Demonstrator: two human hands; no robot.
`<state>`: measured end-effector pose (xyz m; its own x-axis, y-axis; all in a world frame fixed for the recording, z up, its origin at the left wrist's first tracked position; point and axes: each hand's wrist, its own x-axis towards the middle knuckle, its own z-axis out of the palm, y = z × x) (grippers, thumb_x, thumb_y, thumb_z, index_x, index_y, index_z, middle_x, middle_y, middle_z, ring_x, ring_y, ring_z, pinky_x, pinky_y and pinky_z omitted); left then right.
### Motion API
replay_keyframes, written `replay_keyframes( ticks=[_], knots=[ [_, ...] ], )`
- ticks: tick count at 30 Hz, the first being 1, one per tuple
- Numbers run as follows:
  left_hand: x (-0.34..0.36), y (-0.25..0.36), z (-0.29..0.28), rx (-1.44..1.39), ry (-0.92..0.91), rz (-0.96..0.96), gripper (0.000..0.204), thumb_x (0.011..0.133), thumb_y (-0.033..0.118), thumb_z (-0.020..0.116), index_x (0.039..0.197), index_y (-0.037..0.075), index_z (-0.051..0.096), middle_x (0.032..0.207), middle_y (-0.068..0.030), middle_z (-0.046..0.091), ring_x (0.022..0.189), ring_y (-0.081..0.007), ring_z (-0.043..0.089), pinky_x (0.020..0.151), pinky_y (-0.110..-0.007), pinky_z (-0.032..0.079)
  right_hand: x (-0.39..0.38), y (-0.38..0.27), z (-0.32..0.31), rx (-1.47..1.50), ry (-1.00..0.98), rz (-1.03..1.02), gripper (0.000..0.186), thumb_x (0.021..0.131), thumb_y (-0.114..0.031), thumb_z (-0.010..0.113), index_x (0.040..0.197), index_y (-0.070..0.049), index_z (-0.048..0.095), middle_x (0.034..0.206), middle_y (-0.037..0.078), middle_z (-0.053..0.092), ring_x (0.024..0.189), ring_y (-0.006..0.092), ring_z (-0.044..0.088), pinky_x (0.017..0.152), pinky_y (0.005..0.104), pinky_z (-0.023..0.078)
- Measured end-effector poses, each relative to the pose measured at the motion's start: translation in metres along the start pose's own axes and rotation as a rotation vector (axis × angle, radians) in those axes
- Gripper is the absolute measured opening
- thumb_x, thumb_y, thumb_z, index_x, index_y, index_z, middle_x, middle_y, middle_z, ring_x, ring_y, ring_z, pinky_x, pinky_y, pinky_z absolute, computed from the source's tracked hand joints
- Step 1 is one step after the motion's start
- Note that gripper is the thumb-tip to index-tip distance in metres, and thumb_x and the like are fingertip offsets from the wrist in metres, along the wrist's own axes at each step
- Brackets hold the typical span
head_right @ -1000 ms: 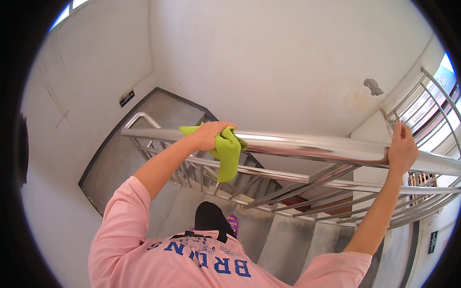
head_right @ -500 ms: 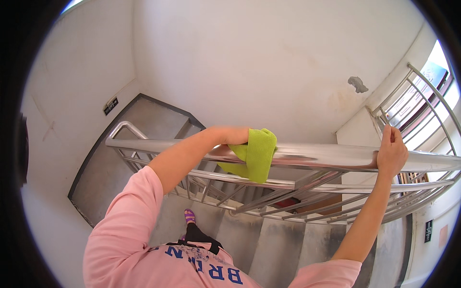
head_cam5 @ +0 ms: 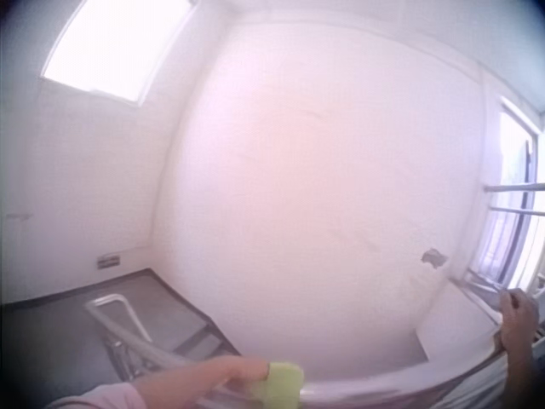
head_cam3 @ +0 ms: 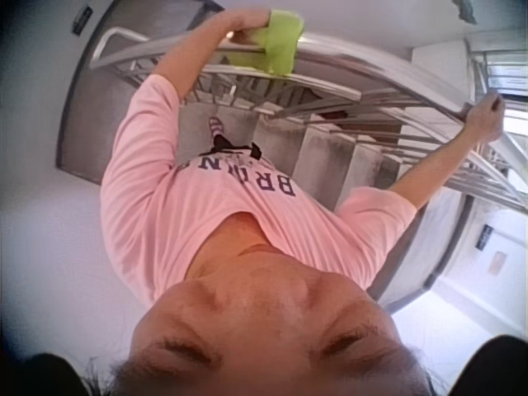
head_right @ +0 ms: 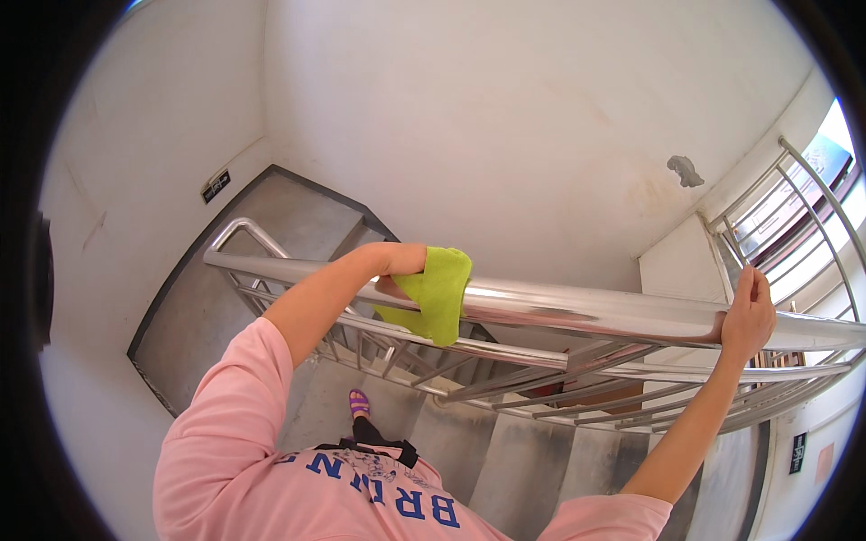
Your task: The person wipes the metal handrail of a staircase with a green cloth. They move along the stairs, cleaning the railing from top to bottom while holding the cloth in their right hand.
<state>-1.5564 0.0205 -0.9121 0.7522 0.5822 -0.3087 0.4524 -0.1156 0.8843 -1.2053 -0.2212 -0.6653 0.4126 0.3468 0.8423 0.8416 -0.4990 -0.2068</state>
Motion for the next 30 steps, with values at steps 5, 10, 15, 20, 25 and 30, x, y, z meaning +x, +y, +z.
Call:
replay_keyframes(
  ticks=[5,10,15,20,25,30],
  knots=[
    [-0.011,-0.019,-0.009,-0.065,0.034,-0.007,0.034,0.085,0.036,0.05,0.091,0.006,0.066,0.082,-0.001,0.06,0.07,-0.0125,0.049,0.063,-0.031,0.04,0.001,0.004,0.003,0.03,0.013,0.001,0.036,0.089,-0.041,0.052,0.101,-0.01,0.068,0.085,0.007,0.068,0.08,0.022,0.062,0.073,0.0335,0.045],
    [-0.034,-0.039,-0.015,-0.009,0.178,0.126,0.038,0.084,0.036,0.052,0.097,0.003,0.064,0.086,-0.0078,0.064,0.078,-0.0201,0.058,0.071,-0.035,0.044,0.001,0.001,0.004,0.059,0.032,-0.022,0.033,0.09,-0.039,0.053,0.098,-0.01,0.068,0.082,0.008,0.067,0.078,0.0232,0.062,0.072,0.0339,0.045],
    [-0.072,-0.045,0.006,0.296,0.452,0.369,0.04,0.076,0.03,0.063,0.107,0.006,0.058,0.097,-0.0142,0.064,0.091,-0.0325,0.059,0.08,-0.04,0.044,0.0,0.006,0.005,0.048,0.044,-0.042,0.033,0.09,-0.038,0.053,0.099,-0.01,0.068,0.081,0.008,0.067,0.076,0.0242,0.061,0.071,0.0346,0.045],
    [-0.092,-0.059,0.04,0.632,0.856,0.656,0.061,0.068,0.013,0.065,0.124,0.005,0.043,0.112,-0.0134,0.054,0.106,-0.032,0.05,0.093,-0.043,0.036,-0.001,0.009,0.006,0.059,0.044,-0.072,0.035,0.09,-0.04,0.052,0.101,-0.011,0.067,0.083,0.009,0.067,0.079,0.0236,0.062,0.071,0.0354,0.046],
    [-0.095,-0.069,0.064,0.689,1.0,0.585,0.076,0.063,-0.003,0.06,0.134,0.003,0.032,0.128,-0.0184,0.041,0.12,-0.0372,0.038,0.102,-0.05,0.028,0.0,0.006,0.004,0.033,0.031,-0.069,0.034,0.091,-0.039,0.05,0.101,-0.011,0.067,0.082,0.009,0.067,0.079,0.0247,0.062,0.071,0.0361,0.046],
    [-0.108,-0.067,0.06,0.727,0.796,0.476,0.091,0.062,0.008,0.067,0.14,0.001,0.021,0.137,-0.0218,0.031,0.128,-0.0404,0.029,0.108,-0.051,0.021,0.001,0.011,0.007,0.001,0.041,-0.093,0.034,0.091,-0.04,0.05,0.1,-0.011,0.067,0.083,0.008,0.066,0.08,0.0257,0.061,0.072,0.0365,0.045]
  ],
)
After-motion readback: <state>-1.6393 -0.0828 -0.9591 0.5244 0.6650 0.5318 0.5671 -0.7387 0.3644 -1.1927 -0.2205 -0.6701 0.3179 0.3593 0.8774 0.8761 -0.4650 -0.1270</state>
